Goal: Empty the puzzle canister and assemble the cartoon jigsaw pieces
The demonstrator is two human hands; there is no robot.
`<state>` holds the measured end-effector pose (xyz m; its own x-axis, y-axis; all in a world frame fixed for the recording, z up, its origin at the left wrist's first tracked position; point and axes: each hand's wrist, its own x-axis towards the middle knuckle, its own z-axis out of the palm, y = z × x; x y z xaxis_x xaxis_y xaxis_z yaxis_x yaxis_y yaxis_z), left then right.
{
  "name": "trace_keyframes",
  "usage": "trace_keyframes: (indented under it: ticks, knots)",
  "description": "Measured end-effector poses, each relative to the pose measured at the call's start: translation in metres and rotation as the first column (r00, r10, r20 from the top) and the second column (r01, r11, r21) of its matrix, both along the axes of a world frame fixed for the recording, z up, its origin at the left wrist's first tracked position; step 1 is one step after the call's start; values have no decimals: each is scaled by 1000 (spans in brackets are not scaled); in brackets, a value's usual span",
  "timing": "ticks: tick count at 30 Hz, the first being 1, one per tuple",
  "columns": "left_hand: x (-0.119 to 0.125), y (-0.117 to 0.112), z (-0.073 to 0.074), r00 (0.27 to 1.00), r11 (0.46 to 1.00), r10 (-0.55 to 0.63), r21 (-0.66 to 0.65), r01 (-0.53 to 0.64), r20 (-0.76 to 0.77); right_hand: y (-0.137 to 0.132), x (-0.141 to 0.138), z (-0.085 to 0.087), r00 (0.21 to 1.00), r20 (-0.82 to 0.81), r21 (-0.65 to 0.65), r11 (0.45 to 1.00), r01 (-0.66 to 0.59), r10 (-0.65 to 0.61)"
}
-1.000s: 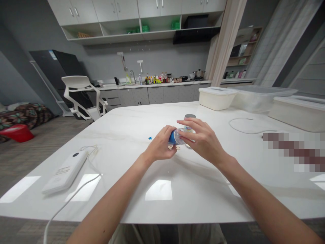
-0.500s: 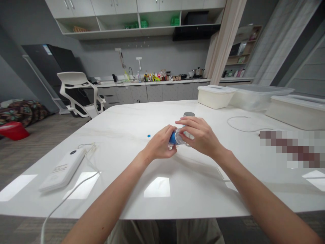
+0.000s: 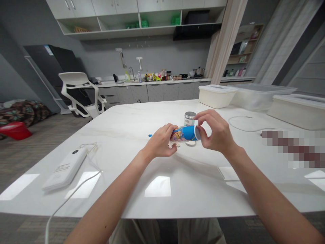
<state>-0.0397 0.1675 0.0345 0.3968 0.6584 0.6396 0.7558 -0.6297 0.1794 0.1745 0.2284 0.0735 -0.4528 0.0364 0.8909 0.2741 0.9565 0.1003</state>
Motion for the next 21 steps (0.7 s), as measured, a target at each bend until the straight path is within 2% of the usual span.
trace_keyframes:
  ticks: [2, 4, 7, 9, 11, 13, 14, 15, 17, 19, 21]
  knots:
    - [-4, 1, 0, 1000, 1000, 18, 3, -18, 7, 1, 3, 1, 996, -90, -84, 996, -28, 20]
    - [-8, 2, 0, 1000, 999, 25, 23, -25, 18, 3, 5, 1, 977, -212, -225, 973, -44, -5]
    - [-17, 2, 4, 998, 996, 61, 71, -62, 19, 8, 4, 1, 928, -369, -416, 900, -127, -40]
    - [-26, 4, 6, 994, 989, 109, 100, -109, 5, 13, 2, 2, 873, -485, -463, 861, -208, -50]
    - [-38, 8, 6, 983, 976, 184, 111, -185, 18, 18, 1, 3, 793, -606, -475, 827, -300, -60]
    - [-53, 13, 5, 936, 935, 334, 88, -343, 110, 23, -1, 3, 741, -666, -525, 759, -385, -85]
    - [-62, 16, 3, 878, 889, 439, 45, -455, 191, 24, -2, 2, 742, -662, -582, 697, -418, -107]
    - [-71, 19, 1, 791, 829, 543, -33, -558, 281, 25, -3, 1, 759, -637, -655, 612, -444, -131]
    - [-88, 23, -4, 587, 705, 692, -218, -675, 420, 25, -6, -3, 809, -563, -789, 400, -466, -168]
    - [-104, 25, -12, 477, 650, 747, -359, -670, 463, 23, -10, -8, 851, -499, -861, 207, -465, -165]
    - [-115, 27, -20, 427, 623, 777, -464, -630, 463, 21, -14, -15, 876, -462, -887, 80, -455, -141]
